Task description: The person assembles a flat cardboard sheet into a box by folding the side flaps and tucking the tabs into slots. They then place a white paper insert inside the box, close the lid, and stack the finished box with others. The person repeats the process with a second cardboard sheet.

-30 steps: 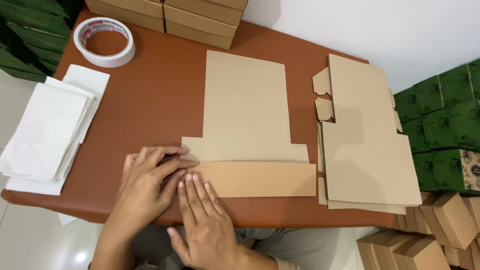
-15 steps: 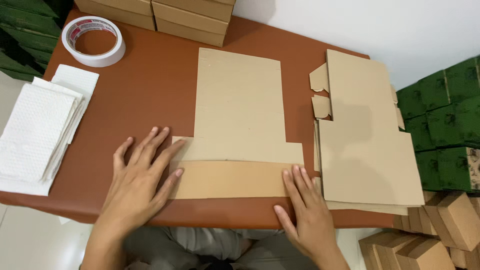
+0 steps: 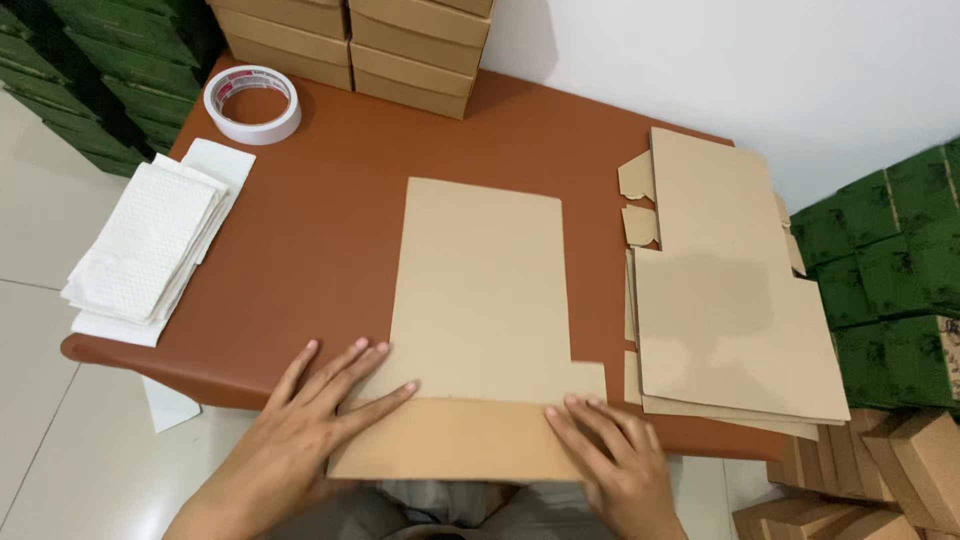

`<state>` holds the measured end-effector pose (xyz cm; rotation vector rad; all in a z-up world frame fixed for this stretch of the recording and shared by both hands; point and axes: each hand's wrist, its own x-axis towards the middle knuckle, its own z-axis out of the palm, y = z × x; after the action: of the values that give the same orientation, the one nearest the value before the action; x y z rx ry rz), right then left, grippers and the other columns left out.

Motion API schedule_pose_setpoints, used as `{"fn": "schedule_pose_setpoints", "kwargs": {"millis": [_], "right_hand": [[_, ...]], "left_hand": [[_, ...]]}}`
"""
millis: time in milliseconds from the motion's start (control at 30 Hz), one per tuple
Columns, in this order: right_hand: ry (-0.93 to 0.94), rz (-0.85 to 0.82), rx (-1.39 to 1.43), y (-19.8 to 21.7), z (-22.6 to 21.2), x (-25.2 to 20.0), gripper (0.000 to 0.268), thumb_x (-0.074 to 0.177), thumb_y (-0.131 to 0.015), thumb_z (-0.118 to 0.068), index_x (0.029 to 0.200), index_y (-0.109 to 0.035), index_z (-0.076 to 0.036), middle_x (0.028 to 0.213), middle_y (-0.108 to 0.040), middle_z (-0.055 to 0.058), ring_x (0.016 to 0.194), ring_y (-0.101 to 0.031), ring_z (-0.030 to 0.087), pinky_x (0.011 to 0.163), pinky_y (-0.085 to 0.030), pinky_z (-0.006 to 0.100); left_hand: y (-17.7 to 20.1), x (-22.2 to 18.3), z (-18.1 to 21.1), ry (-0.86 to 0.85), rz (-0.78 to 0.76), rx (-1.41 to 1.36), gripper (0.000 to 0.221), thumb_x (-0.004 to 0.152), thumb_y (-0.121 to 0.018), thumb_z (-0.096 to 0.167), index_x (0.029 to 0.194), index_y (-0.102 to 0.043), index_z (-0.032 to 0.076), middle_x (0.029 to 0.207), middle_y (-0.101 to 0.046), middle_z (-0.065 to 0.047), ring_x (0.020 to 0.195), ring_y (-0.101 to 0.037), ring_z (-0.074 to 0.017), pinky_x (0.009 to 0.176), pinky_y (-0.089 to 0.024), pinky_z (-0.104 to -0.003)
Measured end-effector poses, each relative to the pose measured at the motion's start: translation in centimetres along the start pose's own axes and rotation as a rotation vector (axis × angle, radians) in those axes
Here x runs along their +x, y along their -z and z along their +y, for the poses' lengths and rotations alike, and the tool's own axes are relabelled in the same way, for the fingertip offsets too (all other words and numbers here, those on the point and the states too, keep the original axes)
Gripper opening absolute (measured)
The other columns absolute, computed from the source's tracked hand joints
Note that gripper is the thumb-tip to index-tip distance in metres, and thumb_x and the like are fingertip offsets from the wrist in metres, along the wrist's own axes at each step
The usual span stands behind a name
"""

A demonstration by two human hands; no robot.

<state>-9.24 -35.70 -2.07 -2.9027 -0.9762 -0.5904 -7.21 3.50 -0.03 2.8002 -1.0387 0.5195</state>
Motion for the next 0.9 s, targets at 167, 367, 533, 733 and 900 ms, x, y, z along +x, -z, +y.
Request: {"fn": "schedule_pose_setpoints", "kwargs": {"millis": [167,367,533,733,900], "right_hand": [[-0.015,0.085,0.324,1.9,1.0,-0.3,0.075,0.067,-0.055,0.015,0.13,-0.067,-0.023,0.131,-0.07,-0.007,0.108,-0.067,0.013,0.076,-0.049,0.03],[-0.355,0.143,0.845,2.4,3.0,3.6,0.014,0.08,-0.069,-0.007,0.09,-0.076,-0.014,0.088,-0.079,-0.002,0.071,-0.07,0.011,0.067,-0.053,0.026],[-0.889,0.25,1.108,-1.4,4.0,6.4,0.031,0.085,-0.076,-0.015,0.111,-0.066,-0.001,0.092,-0.074,0.007,0.08,-0.065,0.01,0.071,-0.053,0.024],[-1.096,0.151,1.057,1.6,1.1,10.7,0.075,0.08,-0.075,-0.016,0.145,-0.037,-0.018,0.089,-0.076,0.013,0.086,-0.071,0.019,0.078,-0.056,0.031],[-0.98,0.024,0.629,1.4,0.6,10.8,0.071,0.083,-0.073,-0.027,0.147,-0.041,-0.024,0.065,-0.048,0.001,0.063,-0.048,0.019,0.071,-0.042,0.028]], "left_hand": [[0.6,-0.8,-0.6,0.088,-0.038,-0.475,0.094,0.06,-0.056,-0.011,0.145,-0.057,0.029,0.154,-0.051,0.0,0.145,-0.04,-0.0232,0.116,-0.021,-0.048],[-0.2,1.6,-1.4,0.306,0.125,-0.779,0.035,0.079,-0.056,0.012,0.104,-0.078,0.022,0.107,-0.08,0.009,0.105,-0.067,-0.0124,0.103,-0.036,-0.037],[-2.4,4.4,-1.6,0.785,0.092,-0.806,0.024,0.093,-0.063,0.038,0.09,-0.071,0.015,0.075,-0.067,0.002,0.082,-0.053,-0.0194,0.075,-0.044,-0.032],[-4.0,6.1,-1.7,0.823,-0.002,-0.457,0.041,0.098,-0.06,0.05,0.082,-0.049,0.014,0.067,-0.057,0.0,0.07,-0.054,-0.0239,0.089,-0.033,-0.035],[-3.9,6.7,-1.8,0.799,-0.003,-0.246,0.035,0.088,-0.069,0.047,0.102,-0.062,0.016,0.077,-0.065,-0.001,0.09,-0.061,-0.029,0.088,-0.031,-0.045]]}}
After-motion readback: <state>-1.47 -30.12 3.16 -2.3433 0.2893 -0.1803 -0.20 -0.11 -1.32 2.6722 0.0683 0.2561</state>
